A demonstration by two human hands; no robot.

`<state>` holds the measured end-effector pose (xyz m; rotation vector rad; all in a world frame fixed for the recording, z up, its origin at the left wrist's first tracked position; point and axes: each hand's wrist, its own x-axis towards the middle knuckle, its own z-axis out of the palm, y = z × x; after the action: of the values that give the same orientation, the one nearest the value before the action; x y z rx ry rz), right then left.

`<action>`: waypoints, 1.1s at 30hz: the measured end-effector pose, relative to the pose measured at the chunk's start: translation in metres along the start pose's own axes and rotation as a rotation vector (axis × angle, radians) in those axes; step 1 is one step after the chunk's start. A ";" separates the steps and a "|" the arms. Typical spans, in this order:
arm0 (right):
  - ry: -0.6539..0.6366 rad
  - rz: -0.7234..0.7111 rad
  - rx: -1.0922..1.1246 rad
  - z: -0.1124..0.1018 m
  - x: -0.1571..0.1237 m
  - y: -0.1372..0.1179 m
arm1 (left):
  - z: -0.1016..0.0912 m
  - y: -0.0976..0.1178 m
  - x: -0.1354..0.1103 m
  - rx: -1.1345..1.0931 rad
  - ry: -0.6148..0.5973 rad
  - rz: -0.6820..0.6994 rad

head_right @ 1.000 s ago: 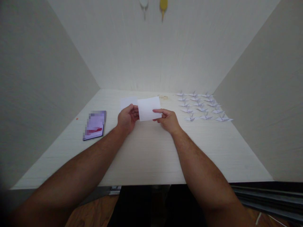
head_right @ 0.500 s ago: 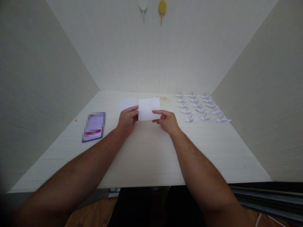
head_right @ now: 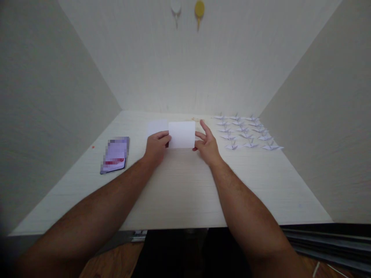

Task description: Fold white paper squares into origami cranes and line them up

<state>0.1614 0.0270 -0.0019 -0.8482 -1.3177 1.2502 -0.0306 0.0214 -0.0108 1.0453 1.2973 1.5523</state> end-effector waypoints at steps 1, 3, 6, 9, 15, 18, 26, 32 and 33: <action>0.024 0.016 0.025 0.000 0.000 0.000 | -0.001 0.000 0.000 0.051 0.017 0.013; 0.058 0.058 0.058 0.000 0.000 0.001 | -0.001 0.000 -0.001 0.136 0.042 0.030; 0.058 0.091 0.060 -0.001 0.000 0.003 | -0.001 0.003 -0.003 0.224 0.051 0.062; 0.041 0.094 0.065 -0.001 0.000 0.004 | 0.001 0.005 -0.005 0.280 0.041 0.100; 0.029 0.114 0.093 -0.002 -0.002 0.002 | 0.002 0.006 -0.006 0.282 0.065 0.129; 0.027 0.126 0.073 -0.002 -0.002 0.001 | 0.001 0.005 -0.005 0.262 0.067 0.144; -0.018 0.116 0.077 -0.001 -0.003 0.001 | 0.002 0.005 -0.007 0.282 0.029 0.167; -0.042 0.087 -0.056 0.002 -0.004 0.000 | 0.008 0.009 -0.017 0.384 -0.053 0.273; -0.038 0.088 -0.090 0.003 -0.004 0.000 | 0.009 0.009 -0.019 0.383 -0.075 0.283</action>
<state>0.1593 0.0224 -0.0026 -0.9588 -1.3888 1.2887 -0.0172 0.0051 -0.0023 1.5699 1.4787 1.4796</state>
